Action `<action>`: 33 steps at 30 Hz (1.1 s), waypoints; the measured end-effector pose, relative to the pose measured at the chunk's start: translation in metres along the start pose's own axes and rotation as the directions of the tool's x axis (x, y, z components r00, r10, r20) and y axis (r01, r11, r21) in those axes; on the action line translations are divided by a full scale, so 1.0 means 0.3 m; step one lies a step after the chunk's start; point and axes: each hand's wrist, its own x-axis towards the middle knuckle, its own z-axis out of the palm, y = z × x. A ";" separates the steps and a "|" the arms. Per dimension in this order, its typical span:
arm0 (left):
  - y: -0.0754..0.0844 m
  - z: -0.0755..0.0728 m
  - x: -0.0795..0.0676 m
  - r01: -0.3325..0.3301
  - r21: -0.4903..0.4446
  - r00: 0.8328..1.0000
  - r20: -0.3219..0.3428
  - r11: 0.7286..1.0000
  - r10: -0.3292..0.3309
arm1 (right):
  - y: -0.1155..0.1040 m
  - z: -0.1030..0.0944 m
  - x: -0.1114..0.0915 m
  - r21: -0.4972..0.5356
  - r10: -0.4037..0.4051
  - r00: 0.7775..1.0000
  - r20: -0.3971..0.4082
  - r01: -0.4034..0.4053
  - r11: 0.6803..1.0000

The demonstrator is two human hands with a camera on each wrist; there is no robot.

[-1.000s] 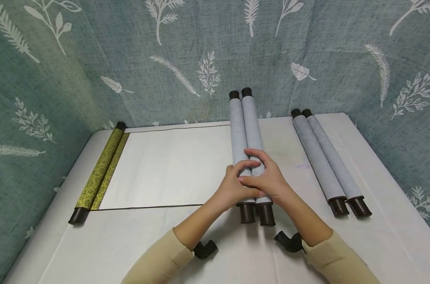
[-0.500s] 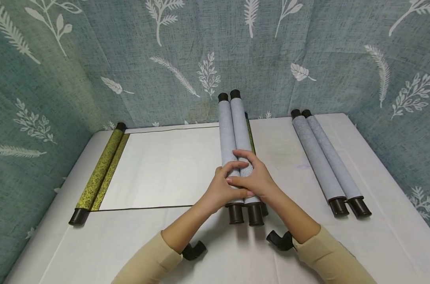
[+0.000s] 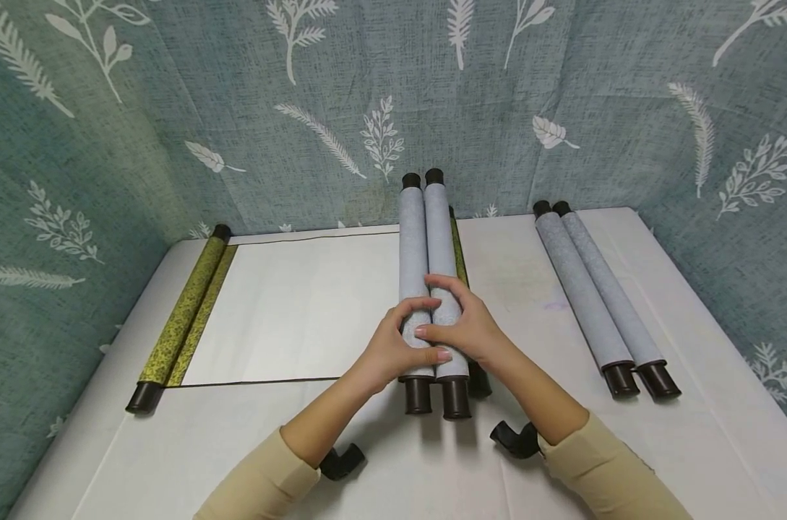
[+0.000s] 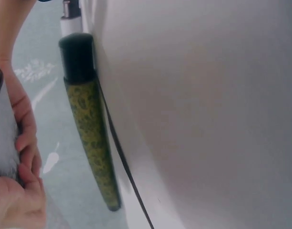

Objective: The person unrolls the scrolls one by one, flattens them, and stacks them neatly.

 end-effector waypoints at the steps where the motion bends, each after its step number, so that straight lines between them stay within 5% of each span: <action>1: -0.001 -0.005 0.001 0.000 0.000 1.000 0.003 1.000 0.000 | -0.003 -0.004 0.001 0.009 0.005 1.000 0.005 -0.005 1.000; 21: -0.012 -0.054 -0.014 0.026 -0.006 1.000 -0.009 1.000 -0.026 | -0.015 -0.050 0.002 0.100 -0.008 0.994 0.108 -0.003 0.995; 27: -0.025 -0.047 -0.006 -0.048 0.007 0.997 -0.061 0.999 0.049 | -0.012 -0.040 0.011 0.083 -0.008 1.000 0.030 0.005 0.997; 33: -0.020 -0.041 -0.012 -0.017 0.069 0.996 -0.091 0.998 0.023 | -0.006 -0.025 0.017 0.001 -0.028 0.999 -0.035 0.028 1.000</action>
